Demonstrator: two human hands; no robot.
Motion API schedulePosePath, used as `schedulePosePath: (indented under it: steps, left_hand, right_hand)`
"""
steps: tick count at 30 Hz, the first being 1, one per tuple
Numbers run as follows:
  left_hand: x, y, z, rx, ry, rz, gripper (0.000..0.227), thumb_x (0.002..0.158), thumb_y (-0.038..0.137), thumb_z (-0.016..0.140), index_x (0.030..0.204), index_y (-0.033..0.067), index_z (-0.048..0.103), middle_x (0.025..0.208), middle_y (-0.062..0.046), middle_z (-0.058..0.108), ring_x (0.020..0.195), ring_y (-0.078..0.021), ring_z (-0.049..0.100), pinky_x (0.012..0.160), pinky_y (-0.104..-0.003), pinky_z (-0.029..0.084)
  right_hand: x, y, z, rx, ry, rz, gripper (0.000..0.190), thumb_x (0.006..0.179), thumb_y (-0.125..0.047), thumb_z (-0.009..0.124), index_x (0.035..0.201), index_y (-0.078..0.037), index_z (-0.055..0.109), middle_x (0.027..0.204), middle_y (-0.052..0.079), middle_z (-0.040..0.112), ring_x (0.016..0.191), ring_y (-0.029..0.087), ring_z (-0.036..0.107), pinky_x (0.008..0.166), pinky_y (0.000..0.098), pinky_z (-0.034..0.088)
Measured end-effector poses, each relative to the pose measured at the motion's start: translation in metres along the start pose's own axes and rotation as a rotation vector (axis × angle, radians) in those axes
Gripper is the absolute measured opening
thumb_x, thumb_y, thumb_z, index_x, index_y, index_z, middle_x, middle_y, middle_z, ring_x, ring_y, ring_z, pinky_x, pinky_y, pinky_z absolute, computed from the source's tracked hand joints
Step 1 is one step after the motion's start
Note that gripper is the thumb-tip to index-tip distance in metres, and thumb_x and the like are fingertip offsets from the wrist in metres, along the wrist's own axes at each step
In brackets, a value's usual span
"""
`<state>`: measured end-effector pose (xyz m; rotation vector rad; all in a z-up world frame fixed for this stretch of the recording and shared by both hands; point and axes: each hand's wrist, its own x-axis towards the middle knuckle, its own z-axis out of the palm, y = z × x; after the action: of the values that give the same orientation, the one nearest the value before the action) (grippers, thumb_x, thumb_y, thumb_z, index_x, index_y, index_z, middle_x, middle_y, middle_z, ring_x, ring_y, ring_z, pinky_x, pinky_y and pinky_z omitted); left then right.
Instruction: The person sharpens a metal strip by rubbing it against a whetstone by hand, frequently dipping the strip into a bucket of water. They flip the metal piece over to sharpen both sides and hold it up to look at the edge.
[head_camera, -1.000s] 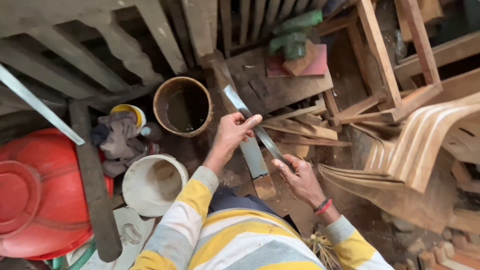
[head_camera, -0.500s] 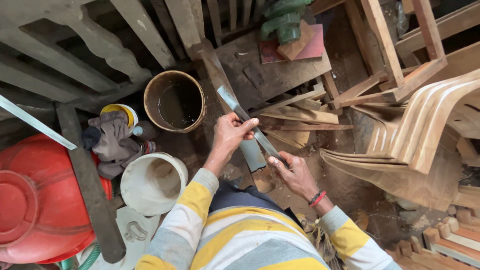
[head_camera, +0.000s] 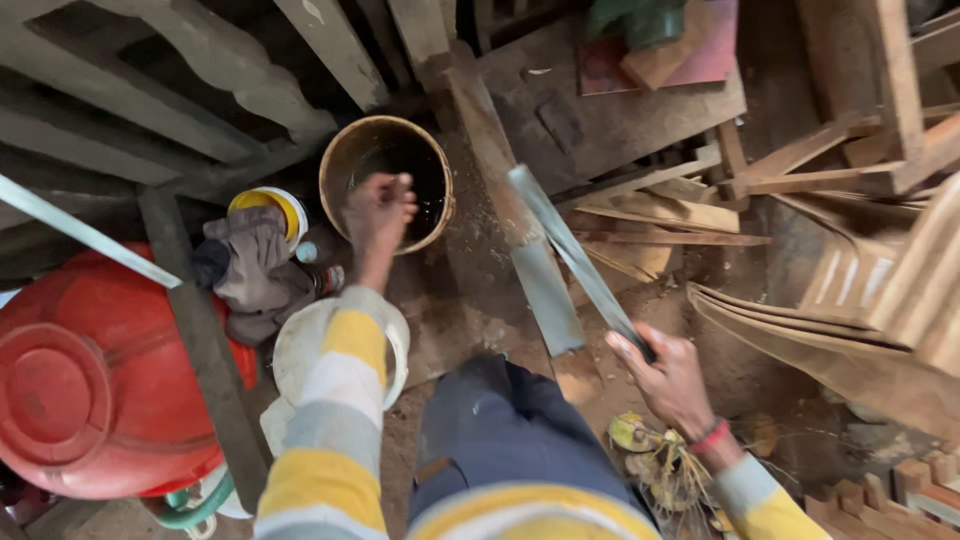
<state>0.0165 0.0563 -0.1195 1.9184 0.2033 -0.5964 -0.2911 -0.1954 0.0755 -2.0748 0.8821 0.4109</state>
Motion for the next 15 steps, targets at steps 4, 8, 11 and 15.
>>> schedulePosePath:
  steps: [4,8,11,15]
  left_hand:
    - [0.081,-0.103,-0.011,0.482,0.038,0.250,0.019,0.093,0.023,0.076,0.096,0.0047,0.077,0.087,-0.017,0.075,0.082,-0.0316,0.077,0.075,-0.040,0.060]
    - [0.116,-0.124,-0.001,0.643,0.012,0.381,0.019,0.079,0.016,0.079,0.093,0.0037,0.079,0.093,-0.025,0.073,0.088,-0.0465,0.070,0.082,-0.051,0.055]
    - [0.105,-0.102,0.013,0.640,0.081,0.393,0.026,0.075,0.015,0.080,0.095,-0.0005,0.077,0.094,-0.027,0.072,0.089,-0.0476,0.070,0.079,-0.053,0.055]
    - [0.037,-0.030,0.006,0.368,0.111,0.324,0.014,0.097,0.014,0.069,0.105,0.0041,0.074,0.095,-0.014,0.077,0.082,-0.0279,0.077,0.077,-0.038,0.059]
  right_hand:
    - [-0.001,0.012,-0.001,-0.027,0.071,-0.179,0.030,0.089,-0.028,0.072,0.084,0.000,0.068,0.065,0.005,0.049,0.057,0.012,0.046,0.051,0.0319,0.040]
    - [0.002,0.023,0.005,-0.005,-0.024,-0.098,0.031,0.086,-0.025,0.075,0.080,0.003,0.063,0.069,0.010,0.045,0.059,0.021,0.044,0.054,0.0357,0.040]
    - [0.000,0.023,0.012,-0.044,-0.051,-0.158,0.029,0.087,-0.026,0.074,0.079,0.001,0.065,0.068,0.011,0.049,0.059,0.024,0.050,0.056,0.0369,0.043]
    - [-0.002,0.018,0.017,-0.084,-0.092,-0.180,0.031,0.088,-0.030,0.071,0.083,0.000,0.069,0.069,0.014,0.054,0.060,0.028,0.054,0.057,0.0398,0.044]
